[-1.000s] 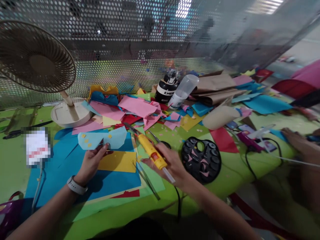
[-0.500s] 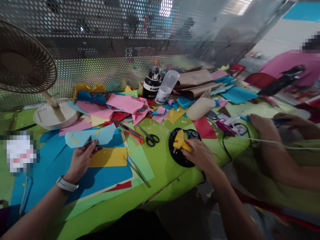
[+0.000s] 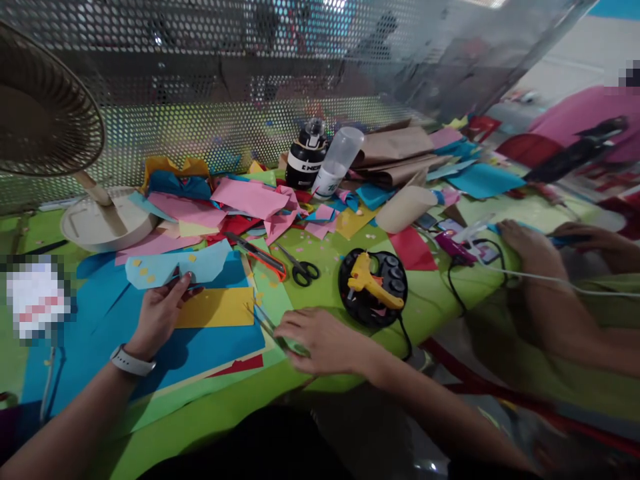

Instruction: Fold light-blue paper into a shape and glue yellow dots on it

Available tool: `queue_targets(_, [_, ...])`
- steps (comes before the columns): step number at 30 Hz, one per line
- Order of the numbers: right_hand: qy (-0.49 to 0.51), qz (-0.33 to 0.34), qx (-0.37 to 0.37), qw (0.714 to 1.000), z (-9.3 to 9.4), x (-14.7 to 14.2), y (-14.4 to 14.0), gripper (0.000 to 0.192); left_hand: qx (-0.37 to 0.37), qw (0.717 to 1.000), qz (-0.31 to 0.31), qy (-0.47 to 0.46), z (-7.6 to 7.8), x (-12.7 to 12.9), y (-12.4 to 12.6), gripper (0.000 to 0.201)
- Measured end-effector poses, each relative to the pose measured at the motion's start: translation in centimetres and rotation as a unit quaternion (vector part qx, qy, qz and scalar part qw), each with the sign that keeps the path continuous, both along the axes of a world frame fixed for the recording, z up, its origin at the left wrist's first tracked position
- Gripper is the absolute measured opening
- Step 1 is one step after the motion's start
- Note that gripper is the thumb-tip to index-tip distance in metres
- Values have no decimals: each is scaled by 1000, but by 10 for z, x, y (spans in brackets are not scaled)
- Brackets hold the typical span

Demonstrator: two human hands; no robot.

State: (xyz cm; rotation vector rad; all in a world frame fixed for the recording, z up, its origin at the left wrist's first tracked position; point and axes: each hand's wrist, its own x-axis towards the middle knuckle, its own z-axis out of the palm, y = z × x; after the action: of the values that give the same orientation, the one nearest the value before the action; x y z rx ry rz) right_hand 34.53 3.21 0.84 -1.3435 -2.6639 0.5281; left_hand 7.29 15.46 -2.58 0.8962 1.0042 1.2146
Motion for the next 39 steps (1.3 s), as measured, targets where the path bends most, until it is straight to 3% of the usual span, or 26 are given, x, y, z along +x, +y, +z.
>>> queue_targets(4, [-62, -16, -38, 997, -3, -15, -5, 33, -2, 1000, 1, -2, 2, 1, 0, 30])
queue_targets(7, [-47, -2, -31, 998, -12, -16, -8, 42, -4, 1000, 3, 0, 2, 1, 0, 30])
queue_targets(10, [16, -6, -20, 1000, -18, -11, -11, 42, 0, 1000, 2, -2, 2, 1, 0, 30])
queue_targets(12, [120, -16, -30, 992, -17, -5, -12, 33, -2, 1000, 3, -3, 2, 1, 0, 30])
queue_targets(14, [255, -44, -82, 962, -12, 2, -14, 25, -5, 1000, 3, -4, 3, 1, 0, 31])
queue_targets(17, [435, -72, -248, 863, 0, 12, -17, 28, -9, 1000, 6, -7, 3, 1, 0, 34])
queue_targets(19, [502, -65, -316, 802, 9, 15, -20, 37, -8, 1000, 8, -8, 3, 1, 1, 35])
queue_targets(20, [514, -72, -313, 795, 13, 14, -22, 38, -7, 1000, 9, -8, 3, 2, 1, 35])
queue_targets(23, [489, -146, -209, 834, 19, 8, -22, 23, -10, 1000, 9, -9, 4, 2, 0, 36])
queue_targets(26, [479, -206, -138, 842, 16, -1, -17, 18, -8, 1000, 6, -9, 5, 1, 0, 36])
queue_targets(28, [465, -217, -98, 853, 11, -7, -12, 19, -9, 1000, 6, -9, 4, 1, 0, 35])
queue_targets(33, [306, -166, 56, 936, 6, -7, -3, 17, -18, 1000, 13, -2, 3, 2, 1, 33])
queue_targets(36, [246, -151, 47, 956, 10, 3, 0, 21, -20, 1000, 18, -3, 3, 2, 2, 34])
queue_targets(39, [252, -192, -30, 948, 9, 15, 8, 24, -23, 999, 22, -6, 3, 3, 2, 34])
